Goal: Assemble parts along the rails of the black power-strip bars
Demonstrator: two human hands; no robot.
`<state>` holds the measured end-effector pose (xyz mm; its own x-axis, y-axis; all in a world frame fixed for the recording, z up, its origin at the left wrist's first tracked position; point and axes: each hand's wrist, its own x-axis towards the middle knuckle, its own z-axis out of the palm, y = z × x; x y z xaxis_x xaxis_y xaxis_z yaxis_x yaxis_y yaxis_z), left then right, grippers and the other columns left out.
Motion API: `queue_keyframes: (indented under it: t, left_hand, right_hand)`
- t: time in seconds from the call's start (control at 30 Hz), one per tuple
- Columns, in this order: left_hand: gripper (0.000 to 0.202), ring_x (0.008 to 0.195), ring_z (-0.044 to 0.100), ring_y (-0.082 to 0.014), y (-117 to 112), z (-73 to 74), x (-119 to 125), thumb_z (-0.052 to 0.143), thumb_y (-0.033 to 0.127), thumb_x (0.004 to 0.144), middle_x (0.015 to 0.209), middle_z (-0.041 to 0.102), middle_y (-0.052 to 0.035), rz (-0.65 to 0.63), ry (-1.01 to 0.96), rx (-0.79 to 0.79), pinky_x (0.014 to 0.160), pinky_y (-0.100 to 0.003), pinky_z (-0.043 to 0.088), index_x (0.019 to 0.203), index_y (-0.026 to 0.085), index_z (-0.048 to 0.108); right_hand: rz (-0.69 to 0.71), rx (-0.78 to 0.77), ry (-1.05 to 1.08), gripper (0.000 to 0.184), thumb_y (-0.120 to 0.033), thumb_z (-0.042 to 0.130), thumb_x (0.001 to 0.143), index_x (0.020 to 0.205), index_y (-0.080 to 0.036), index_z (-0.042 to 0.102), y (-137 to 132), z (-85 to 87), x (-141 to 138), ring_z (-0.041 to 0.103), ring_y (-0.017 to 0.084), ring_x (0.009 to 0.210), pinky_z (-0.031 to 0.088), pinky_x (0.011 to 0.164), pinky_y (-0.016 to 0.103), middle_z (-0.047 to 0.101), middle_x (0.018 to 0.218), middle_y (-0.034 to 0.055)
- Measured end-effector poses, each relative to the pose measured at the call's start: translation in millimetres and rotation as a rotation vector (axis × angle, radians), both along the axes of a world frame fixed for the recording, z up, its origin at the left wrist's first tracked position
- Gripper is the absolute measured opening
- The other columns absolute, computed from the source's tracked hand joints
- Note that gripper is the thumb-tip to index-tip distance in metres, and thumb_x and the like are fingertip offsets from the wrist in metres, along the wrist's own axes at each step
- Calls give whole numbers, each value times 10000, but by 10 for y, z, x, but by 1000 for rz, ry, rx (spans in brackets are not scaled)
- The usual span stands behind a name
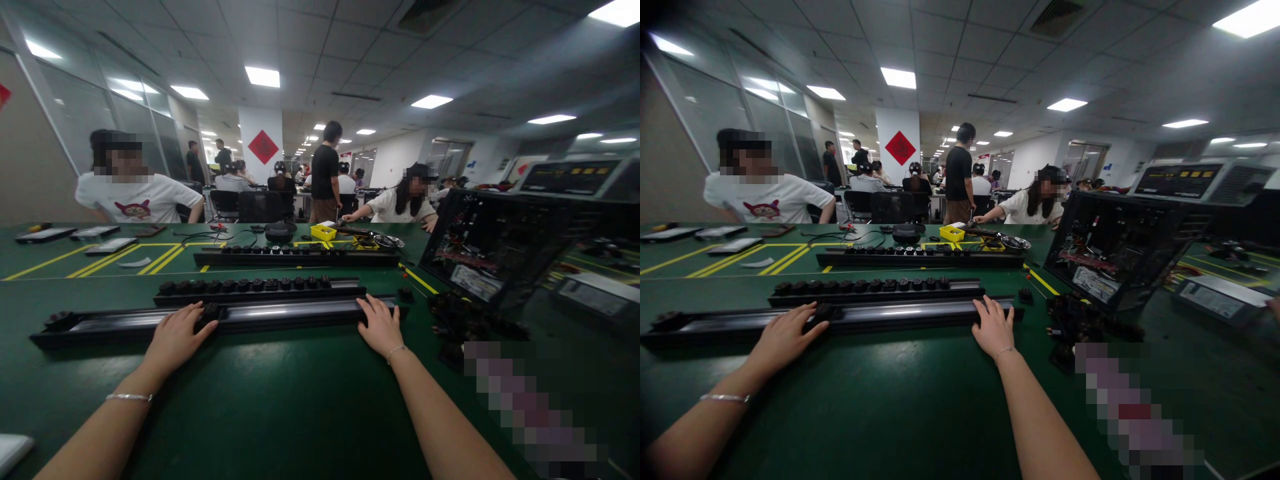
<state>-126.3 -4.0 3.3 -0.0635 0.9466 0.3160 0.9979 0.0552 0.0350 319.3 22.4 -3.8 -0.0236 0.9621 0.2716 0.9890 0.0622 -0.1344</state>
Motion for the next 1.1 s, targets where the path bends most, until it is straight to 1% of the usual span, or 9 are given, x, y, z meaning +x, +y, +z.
queue_keyframes:
  t: [0.2,0.33,0.5,0.73,0.93,1.1]
  left_hand:
    - [635,1203,417,-282,-14,6,40,340,579,763,1320,472,-96,-44,-10,7,1006,-434,282,1195,151,523]
    - [645,1204,418,-281,-23,21,70,346,582,762,1304,489,-102,-41,-16,4,1000,-431,292,1208,148,512]
    - [656,1217,401,-277,-18,15,75,344,574,771,1318,474,-101,-42,-13,0,1012,-429,277,1230,128,486]
    - [643,1231,384,-274,-23,17,85,347,566,773,1324,468,-100,-46,-9,-3,1014,-431,271,1223,133,496]
    - [641,1251,362,-255,-12,15,146,317,576,784,1348,443,-67,-109,40,-15,1022,-421,273,1219,142,500]
    - [630,1253,365,-241,-3,3,199,315,566,791,1346,445,-65,-136,67,-1,1020,-409,284,1231,150,489]
  right_hand:
    - [-12,-14,4,518,-283,438,753,1270,-288,400,-7,30,-14,244,250,1261,21,1018,579,308,1401,31]
    - [-12,-22,-2,512,-280,441,752,1262,-299,406,-6,45,-15,254,253,1257,21,1018,579,315,1395,28]
    - [-6,-20,12,520,-253,433,741,1258,-304,410,-1,41,-2,258,244,1256,18,1018,577,312,1397,20]
    - [-2,-17,34,522,-237,426,733,1252,-295,421,-6,39,-3,258,236,1257,0,1022,569,319,1396,20]
    - [-13,-22,8,523,-239,424,735,1254,-296,415,0,35,-13,257,239,1256,13,1021,571,312,1397,19]
    - [-14,-24,11,520,-254,423,737,1254,-304,413,7,28,-7,253,235,1258,9,1022,569,307,1399,10]
